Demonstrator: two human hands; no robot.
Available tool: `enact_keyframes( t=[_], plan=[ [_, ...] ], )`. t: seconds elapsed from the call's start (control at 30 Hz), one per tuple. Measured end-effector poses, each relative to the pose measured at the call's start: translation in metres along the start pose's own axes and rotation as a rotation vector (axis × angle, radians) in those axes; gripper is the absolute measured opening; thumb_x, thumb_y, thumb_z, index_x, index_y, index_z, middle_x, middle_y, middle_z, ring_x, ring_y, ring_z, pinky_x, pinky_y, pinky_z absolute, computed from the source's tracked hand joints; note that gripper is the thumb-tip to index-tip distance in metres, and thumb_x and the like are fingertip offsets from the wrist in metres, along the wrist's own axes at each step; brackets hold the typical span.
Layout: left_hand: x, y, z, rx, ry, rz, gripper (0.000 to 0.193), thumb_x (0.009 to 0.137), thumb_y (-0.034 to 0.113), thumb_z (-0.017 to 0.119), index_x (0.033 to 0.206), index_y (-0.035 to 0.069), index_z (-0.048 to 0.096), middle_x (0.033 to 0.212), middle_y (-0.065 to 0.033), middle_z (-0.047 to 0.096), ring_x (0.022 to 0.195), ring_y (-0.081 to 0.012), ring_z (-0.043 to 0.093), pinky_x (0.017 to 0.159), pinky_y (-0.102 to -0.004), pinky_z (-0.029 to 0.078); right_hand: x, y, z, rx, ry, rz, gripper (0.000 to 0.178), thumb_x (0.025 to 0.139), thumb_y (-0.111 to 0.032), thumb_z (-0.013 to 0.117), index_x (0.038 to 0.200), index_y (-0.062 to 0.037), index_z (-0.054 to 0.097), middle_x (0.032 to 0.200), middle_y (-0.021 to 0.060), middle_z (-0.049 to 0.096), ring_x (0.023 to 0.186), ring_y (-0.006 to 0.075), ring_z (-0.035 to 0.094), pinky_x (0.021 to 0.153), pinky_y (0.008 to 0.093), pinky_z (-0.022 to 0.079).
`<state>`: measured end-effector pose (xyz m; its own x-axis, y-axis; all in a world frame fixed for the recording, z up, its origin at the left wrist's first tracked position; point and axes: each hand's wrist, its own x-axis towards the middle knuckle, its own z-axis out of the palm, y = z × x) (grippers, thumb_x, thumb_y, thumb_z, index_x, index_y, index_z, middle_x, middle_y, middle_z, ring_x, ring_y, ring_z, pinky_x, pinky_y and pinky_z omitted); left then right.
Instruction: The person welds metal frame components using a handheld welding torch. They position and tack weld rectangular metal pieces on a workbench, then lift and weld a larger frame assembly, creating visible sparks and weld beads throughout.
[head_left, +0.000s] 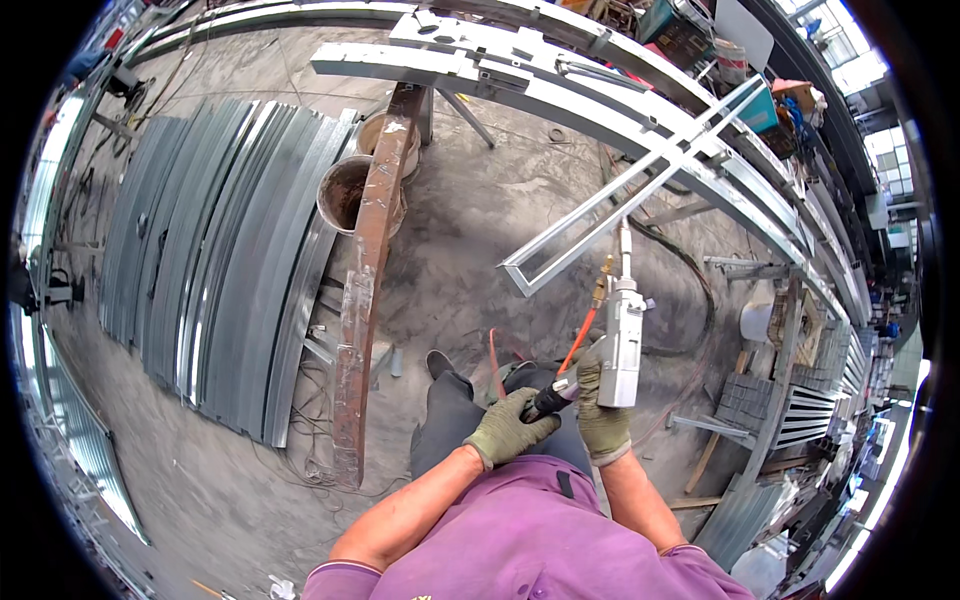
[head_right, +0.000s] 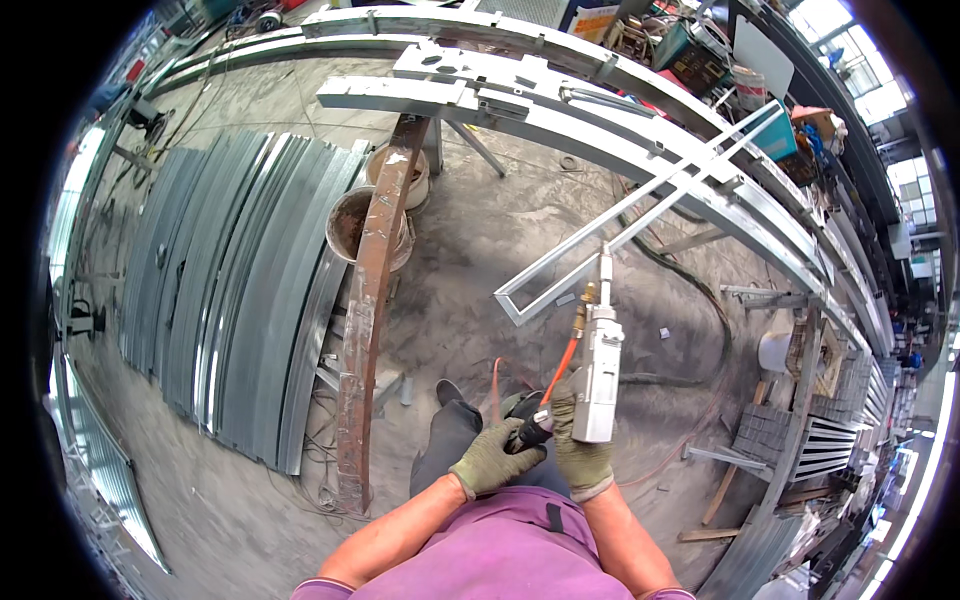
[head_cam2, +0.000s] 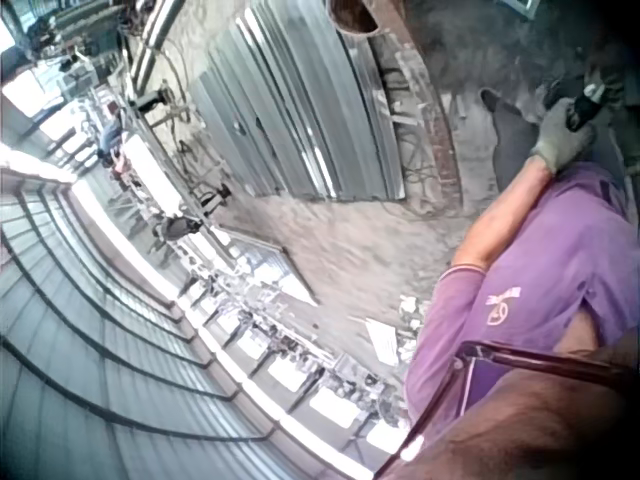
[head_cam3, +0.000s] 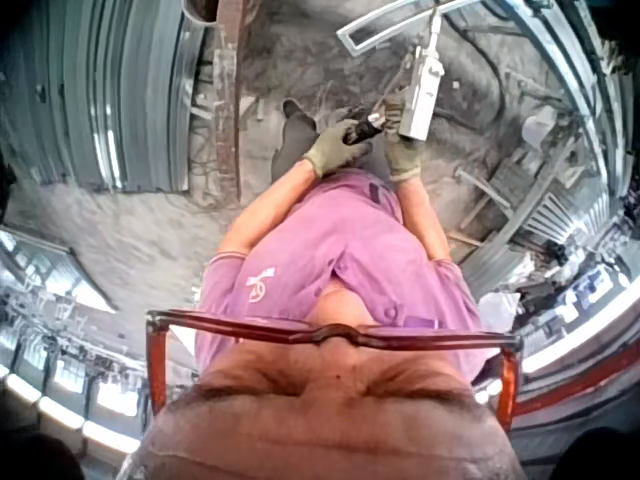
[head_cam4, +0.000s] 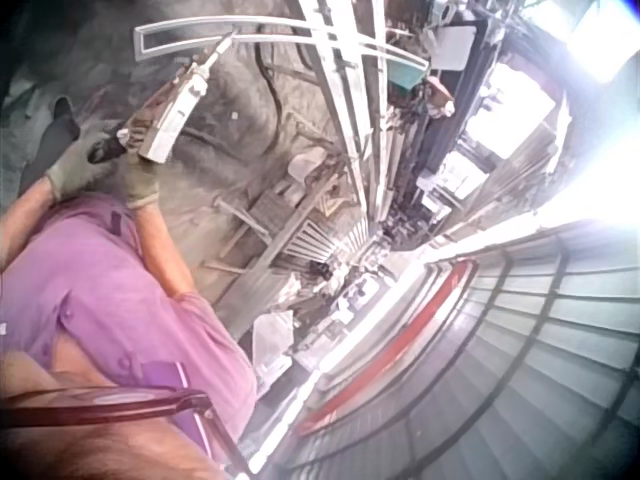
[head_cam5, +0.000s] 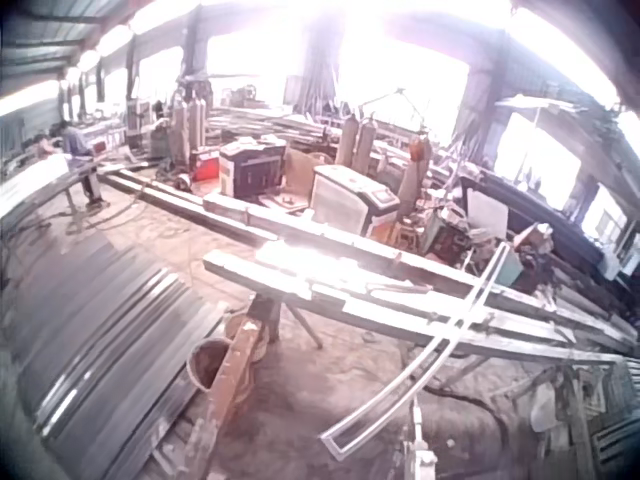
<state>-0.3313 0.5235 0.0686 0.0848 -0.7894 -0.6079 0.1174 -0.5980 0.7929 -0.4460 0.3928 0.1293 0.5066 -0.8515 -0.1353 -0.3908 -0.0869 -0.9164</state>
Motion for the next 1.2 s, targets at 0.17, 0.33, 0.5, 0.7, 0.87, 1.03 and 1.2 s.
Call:
enact_keyframes(
  t=[0.17,0.33,0.5,0.7,0.87,1.03,1.2],
  plan=[
    [0.005,-0.026,0.038,-0.030,0.078,0.036,0.039,0.093,0.028,0.083,0.121,0.004,0.067,0.100,-0.0122,0.076,0.091,-0.0268,0.071,0.087,-0.0403,0.057,-0.006,0.015,-0.001,-0.248,-0.159,-0.302,0.016,0.099,-0.019,0.076,0.108,-0.0056,0.073,0.099,0.0122,0.073,0.090,0.0348,0.071,0.079,0.0441,0.058],
    [0.001,-0.061,0.060,-0.009,0.002,-0.056,0.042,0.093,0.028,0.082,0.124,0.004,0.067,0.109,-0.0151,0.078,0.103,-0.0294,0.075,0.092,-0.0412,0.057,-0.023,0.034,-0.008,-0.107,-0.125,-0.183,0.017,0.099,-0.018,0.077,0.110,-0.0052,0.071,0.096,0.0121,0.071,0.087,0.0326,0.071,0.077,0.0426,0.057],
    [0.009,-0.026,0.079,0.162,-0.085,-0.033,0.040,0.097,0.022,0.079,0.129,0.002,0.068,0.114,-0.0165,0.079,0.105,-0.0259,0.076,0.094,-0.0399,0.058,-0.046,0.043,-0.044,-0.061,-0.026,0.007,0.015,0.101,-0.018,0.078,0.110,-0.0088,0.071,0.095,0.0080,0.071,0.085,0.0271,0.070,0.075,0.0406,0.056],
    [-0.009,0.023,0.066,0.125,-0.264,-0.071,0.045,0.097,0.031,0.080,0.127,0.001,0.067,0.108,-0.0174,0.079,0.101,-0.0283,0.077,0.091,-0.0408,0.059,-0.065,0.030,-0.050,-0.016,0.120,0.102,0.029,0.107,-0.025,0.074,0.127,-0.0043,0.071,0.109,0.0098,0.074,0.098,0.0264,0.072,0.084,0.0388,0.057],
    [-0.037,0.013,0.058,0.152,-0.285,-0.134,0.045,0.098,0.037,0.079,0.121,0.000,0.069,0.095,-0.0158,0.078,0.086,-0.0277,0.076,0.080,-0.0415,0.058,-0.061,0.018,-0.019,0.007,0.119,0.045,0.026,0.103,-0.017,0.078,0.122,-0.0001,0.074,0.094,0.0099,0.077,0.080,0.0223,0.074,0.070,0.0369,0.058],
    [-0.051,0.008,0.048,0.026,-0.296,-0.260,0.046,0.103,0.044,0.075,0.119,0.001,0.069,0.080,-0.0068,0.072,0.069,-0.0158,0.069,0.067,-0.0353,0.055,-0.049,0.024,0.007,0.052,0.076,0.089,0.019,0.098,-0.013,0.080,0.112,-0.0004,0.077,0.086,0.0102,0.076,0.073,0.0209,0.074,0.067,0.0357,0.058],
    [-0.051,0.010,0.035,-0.130,-0.380,-0.387,0.050,0.104,0.044,0.074,0.125,0.000,0.066,0.086,-0.0084,0.073,0.069,-0.0143,0.068,0.065,-0.0340,0.056,-0.041,0.024,0.023,-0.035,0.030,0.058,0.019,0.097,-0.014,0.082,0.111,-0.0014,0.077,0.089,0.0110,0.078,0.076,0.0231,0.077,0.068,0.0366,0.059]
  ],
)
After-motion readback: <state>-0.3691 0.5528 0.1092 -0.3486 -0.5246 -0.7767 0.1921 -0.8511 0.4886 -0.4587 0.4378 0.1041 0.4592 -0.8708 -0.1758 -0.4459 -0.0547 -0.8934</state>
